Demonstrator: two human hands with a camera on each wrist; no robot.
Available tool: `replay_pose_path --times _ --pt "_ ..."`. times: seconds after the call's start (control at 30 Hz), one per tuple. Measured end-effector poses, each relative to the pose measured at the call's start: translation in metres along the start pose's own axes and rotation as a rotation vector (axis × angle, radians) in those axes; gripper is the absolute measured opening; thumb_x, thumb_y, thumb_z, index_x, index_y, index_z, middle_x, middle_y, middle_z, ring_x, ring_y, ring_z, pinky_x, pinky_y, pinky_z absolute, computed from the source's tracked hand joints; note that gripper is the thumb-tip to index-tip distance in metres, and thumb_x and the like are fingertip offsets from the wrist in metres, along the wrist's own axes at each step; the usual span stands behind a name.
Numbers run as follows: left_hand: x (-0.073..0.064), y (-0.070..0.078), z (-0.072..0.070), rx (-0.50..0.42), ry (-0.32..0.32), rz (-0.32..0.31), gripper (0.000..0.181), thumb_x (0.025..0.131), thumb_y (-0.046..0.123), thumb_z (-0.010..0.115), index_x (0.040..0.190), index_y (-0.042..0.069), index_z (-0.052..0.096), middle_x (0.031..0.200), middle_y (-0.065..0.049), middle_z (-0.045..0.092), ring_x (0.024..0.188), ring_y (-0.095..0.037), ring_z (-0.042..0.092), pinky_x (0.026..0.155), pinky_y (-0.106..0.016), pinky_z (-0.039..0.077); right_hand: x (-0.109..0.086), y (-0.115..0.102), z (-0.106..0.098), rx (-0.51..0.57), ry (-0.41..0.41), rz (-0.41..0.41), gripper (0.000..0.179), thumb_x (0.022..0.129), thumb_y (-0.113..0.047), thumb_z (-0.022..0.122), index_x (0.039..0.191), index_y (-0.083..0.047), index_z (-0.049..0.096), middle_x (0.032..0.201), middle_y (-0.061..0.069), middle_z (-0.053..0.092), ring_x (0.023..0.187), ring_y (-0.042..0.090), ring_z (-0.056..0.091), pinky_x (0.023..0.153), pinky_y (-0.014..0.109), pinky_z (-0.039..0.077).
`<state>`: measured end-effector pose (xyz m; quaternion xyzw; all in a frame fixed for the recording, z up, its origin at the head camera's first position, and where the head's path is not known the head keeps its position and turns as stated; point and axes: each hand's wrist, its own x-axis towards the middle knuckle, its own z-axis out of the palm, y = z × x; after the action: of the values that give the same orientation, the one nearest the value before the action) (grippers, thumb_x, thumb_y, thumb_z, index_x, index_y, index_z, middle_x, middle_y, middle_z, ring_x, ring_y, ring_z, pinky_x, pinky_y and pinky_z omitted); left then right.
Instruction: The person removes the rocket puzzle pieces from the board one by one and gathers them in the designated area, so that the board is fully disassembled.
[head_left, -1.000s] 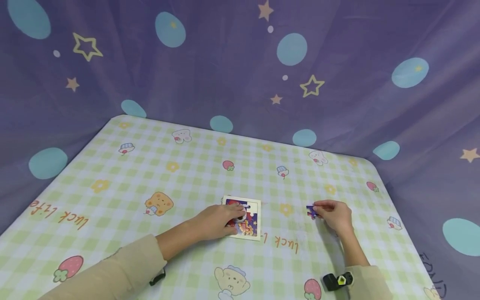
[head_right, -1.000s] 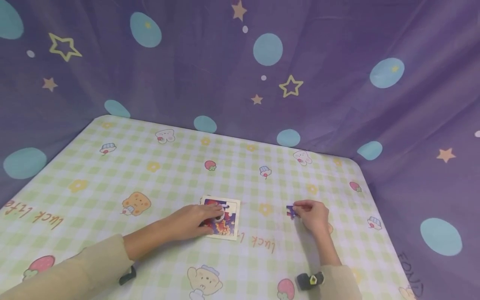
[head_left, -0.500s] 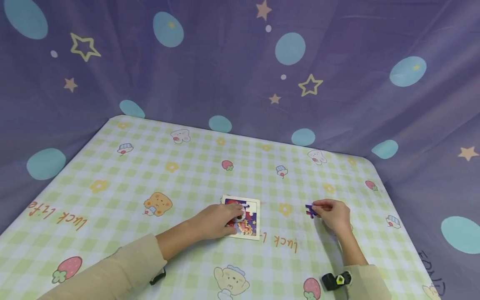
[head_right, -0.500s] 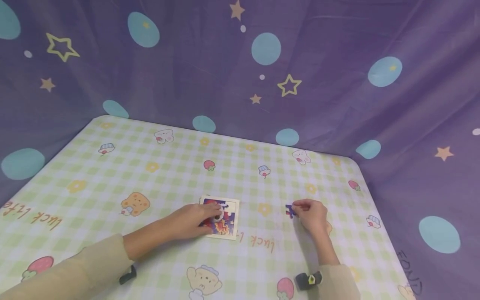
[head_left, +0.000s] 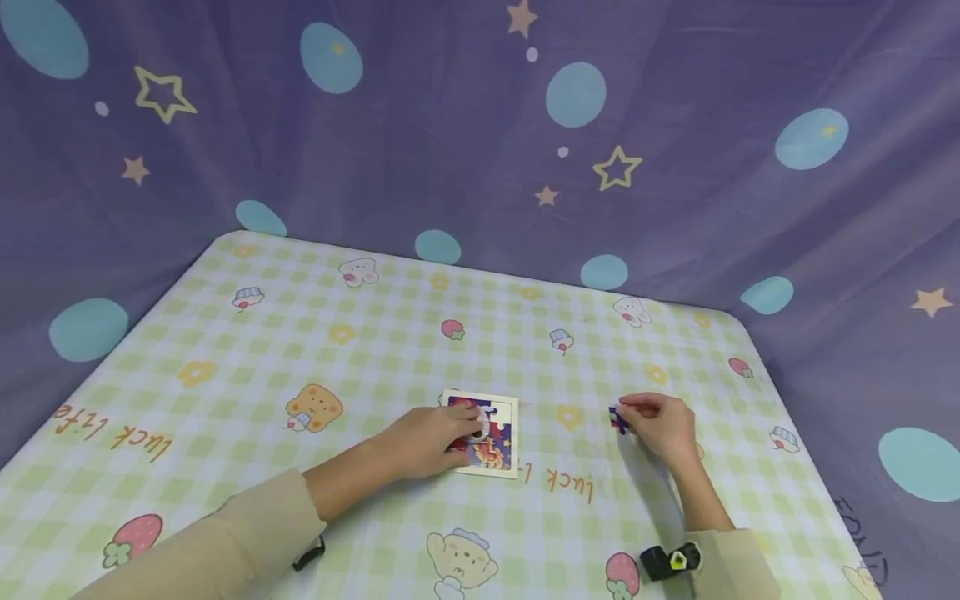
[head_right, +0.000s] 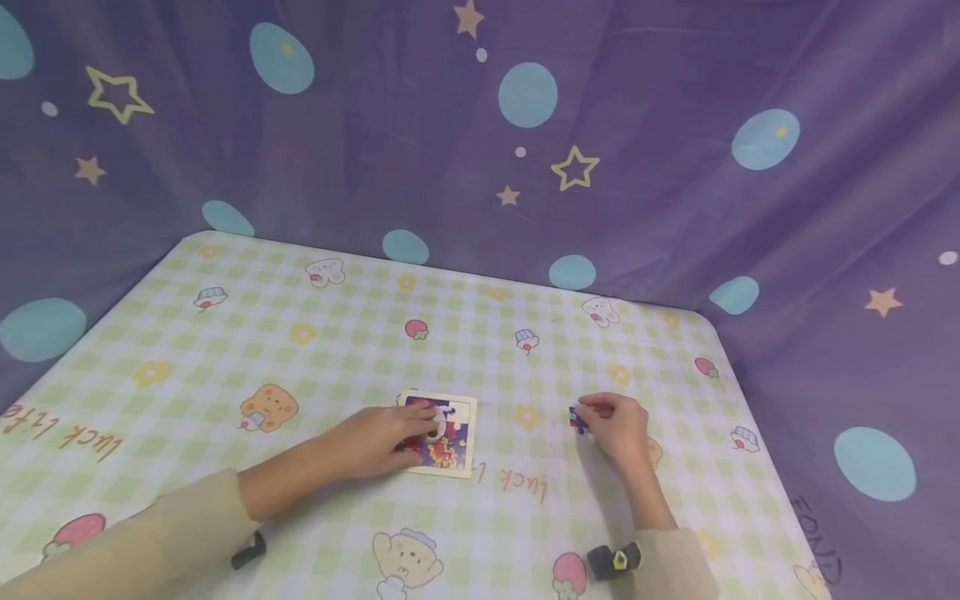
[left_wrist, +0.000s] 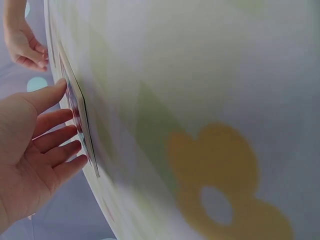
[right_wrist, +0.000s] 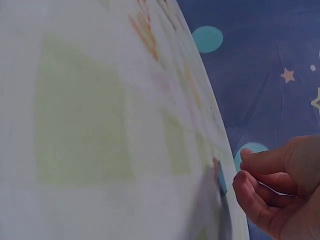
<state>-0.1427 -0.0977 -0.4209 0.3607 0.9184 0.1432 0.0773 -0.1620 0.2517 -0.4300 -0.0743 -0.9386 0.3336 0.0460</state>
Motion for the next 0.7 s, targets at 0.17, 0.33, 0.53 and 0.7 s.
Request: replay_pose_path --times 0.17,0.33,0.53,0.7 --pt "-0.005 -0.004 0.000 -0.003 0.003 -0.005 0.048 0.089 0.033 0.066 0.131 0.010 0.060 0.142 -0.008 0.055 0.135 -0.027 0.049 0.108 -0.044 0.046 -0.001 -0.010 0.002 0.021 -0.019 -0.031 0.019 0.084 -0.018 0.073 0.098 -0.005 0.075 0.083 0.012 0.076 0.064 0.003 0.068 0.060 0.013 0.047" --pt "-0.010 -0.007 0.000 0.005 0.003 -0.007 0.050 0.088 0.032 0.067 0.133 0.011 0.058 0.143 -0.007 0.054 0.135 -0.027 0.049 0.108 -0.044 0.046 -0.002 -0.023 0.009 0.039 -0.053 -0.051 0.019 0.084 -0.017 0.073 0.099 -0.006 0.075 0.085 0.011 0.076 0.067 0.009 0.069 0.058 0.016 0.050" --pt "-0.014 -0.008 -0.001 -0.012 0.015 0.000 0.052 0.089 0.033 0.066 0.135 0.011 0.056 0.143 -0.007 0.054 0.134 -0.027 0.050 0.107 -0.044 0.047 -0.003 -0.038 0.025 0.060 -0.075 -0.105 0.016 0.082 -0.017 0.076 0.096 -0.008 0.076 0.088 0.011 0.077 0.073 0.014 0.071 0.063 0.016 0.051" --pt "-0.014 -0.009 -0.001 -0.018 0.011 0.005 0.052 0.090 0.034 0.065 0.136 0.011 0.055 0.144 -0.007 0.052 0.135 -0.027 0.049 0.106 -0.044 0.047 -0.005 -0.050 0.040 0.097 -0.129 -0.129 0.016 0.082 -0.017 0.076 0.095 -0.009 0.076 0.084 0.008 0.076 0.071 0.011 0.070 0.065 0.020 0.054"
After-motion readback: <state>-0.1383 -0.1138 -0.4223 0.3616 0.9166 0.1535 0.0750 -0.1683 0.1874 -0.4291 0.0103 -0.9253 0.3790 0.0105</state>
